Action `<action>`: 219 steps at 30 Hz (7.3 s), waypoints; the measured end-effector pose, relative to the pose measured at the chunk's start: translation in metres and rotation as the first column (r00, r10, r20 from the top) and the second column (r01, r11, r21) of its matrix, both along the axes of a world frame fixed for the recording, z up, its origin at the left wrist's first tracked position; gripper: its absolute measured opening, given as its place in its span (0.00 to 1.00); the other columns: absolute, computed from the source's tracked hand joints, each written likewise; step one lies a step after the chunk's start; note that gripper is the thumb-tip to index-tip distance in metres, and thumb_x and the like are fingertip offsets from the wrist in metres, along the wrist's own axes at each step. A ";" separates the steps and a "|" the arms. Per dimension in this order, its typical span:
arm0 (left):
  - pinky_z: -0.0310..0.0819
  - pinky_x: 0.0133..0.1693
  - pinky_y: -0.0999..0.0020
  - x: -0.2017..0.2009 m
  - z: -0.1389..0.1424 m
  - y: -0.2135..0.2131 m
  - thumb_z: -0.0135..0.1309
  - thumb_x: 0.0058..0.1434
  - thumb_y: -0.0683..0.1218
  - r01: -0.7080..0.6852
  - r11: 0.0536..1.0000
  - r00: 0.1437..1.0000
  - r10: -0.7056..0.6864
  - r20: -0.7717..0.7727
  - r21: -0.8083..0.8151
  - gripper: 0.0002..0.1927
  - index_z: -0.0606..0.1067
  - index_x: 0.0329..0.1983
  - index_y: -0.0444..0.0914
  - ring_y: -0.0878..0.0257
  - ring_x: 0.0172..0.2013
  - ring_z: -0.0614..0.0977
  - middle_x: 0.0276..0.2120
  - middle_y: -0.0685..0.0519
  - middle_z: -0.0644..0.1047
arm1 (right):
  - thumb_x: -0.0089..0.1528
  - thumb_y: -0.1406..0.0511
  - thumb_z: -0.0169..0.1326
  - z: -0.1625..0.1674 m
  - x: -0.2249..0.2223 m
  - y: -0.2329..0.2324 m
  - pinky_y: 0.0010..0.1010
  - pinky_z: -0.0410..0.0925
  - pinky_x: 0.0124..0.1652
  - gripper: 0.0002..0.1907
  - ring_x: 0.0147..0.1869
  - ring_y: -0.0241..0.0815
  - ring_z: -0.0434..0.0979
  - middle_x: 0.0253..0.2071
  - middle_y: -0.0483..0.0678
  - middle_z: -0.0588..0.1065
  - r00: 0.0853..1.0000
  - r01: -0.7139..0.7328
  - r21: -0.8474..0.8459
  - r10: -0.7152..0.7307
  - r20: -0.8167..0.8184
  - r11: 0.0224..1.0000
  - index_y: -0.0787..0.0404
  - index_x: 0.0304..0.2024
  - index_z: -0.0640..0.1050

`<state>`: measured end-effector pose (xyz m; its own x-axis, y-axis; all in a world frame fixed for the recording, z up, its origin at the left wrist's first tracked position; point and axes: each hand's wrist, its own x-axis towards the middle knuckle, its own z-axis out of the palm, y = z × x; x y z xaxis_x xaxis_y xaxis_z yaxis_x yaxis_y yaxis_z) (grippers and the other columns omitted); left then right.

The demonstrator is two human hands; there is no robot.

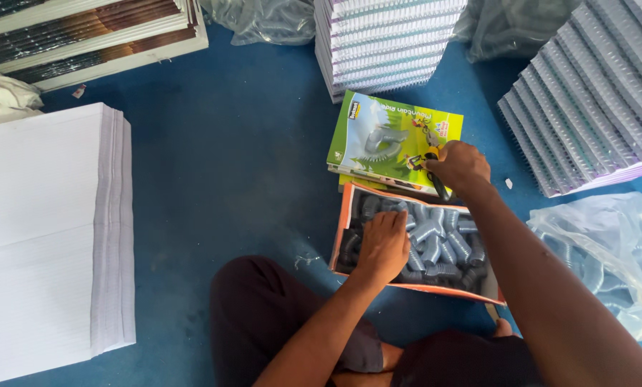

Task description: The person sits on the floor and assembles coiled telephone cables by attaching clear plastic connectors to the ends. They use yellow-handled pliers to secure the connectors and place the finished cables into a cardboard box.

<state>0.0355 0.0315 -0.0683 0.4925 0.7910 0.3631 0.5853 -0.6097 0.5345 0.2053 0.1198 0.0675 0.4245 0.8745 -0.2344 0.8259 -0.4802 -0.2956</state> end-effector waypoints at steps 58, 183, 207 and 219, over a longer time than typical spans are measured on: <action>0.65 0.64 0.40 -0.045 -0.015 0.022 0.46 0.68 0.62 0.918 0.168 0.038 0.864 0.502 -0.359 0.30 0.70 0.63 0.37 0.43 0.61 0.74 0.59 0.40 0.74 | 0.61 0.64 0.60 -0.050 -0.058 -0.115 0.25 0.71 0.36 0.14 0.35 0.32 0.76 0.35 0.47 0.80 0.735 0.153 0.405 0.170 -0.657 0.902 0.66 0.47 0.80; 0.64 0.60 0.35 -0.046 -0.006 0.014 0.45 0.63 0.77 0.989 0.102 -0.044 0.888 0.459 -0.102 0.42 0.72 0.63 0.41 0.41 0.61 0.73 0.61 0.38 0.72 | 0.56 0.65 0.65 -0.038 -0.064 -0.127 0.35 0.74 0.35 0.21 0.39 0.44 0.80 0.43 0.55 0.78 0.862 -0.136 0.553 0.374 -0.344 0.822 0.66 0.50 0.78; 0.53 0.62 0.23 -0.047 -0.009 0.014 0.47 0.61 0.78 0.993 0.072 -0.014 0.859 0.511 -0.095 0.40 0.76 0.59 0.45 0.39 0.61 0.73 0.60 0.41 0.73 | 0.51 0.63 0.67 -0.074 0.011 -0.160 0.40 0.71 0.54 0.25 0.54 0.52 0.80 0.50 0.55 0.80 0.930 -0.324 -0.007 0.318 -0.185 0.946 0.60 0.51 0.81; 0.65 0.57 0.35 -0.045 -0.012 0.015 0.47 0.61 0.78 0.982 0.094 -0.003 0.877 0.480 -0.164 0.41 0.75 0.61 0.44 0.45 0.60 0.73 0.60 0.43 0.73 | 0.51 0.60 0.69 -0.011 -0.046 -0.123 0.33 0.74 0.36 0.24 0.34 0.41 0.81 0.34 0.52 0.80 0.847 -0.315 0.361 0.431 -0.311 0.878 0.65 0.47 0.81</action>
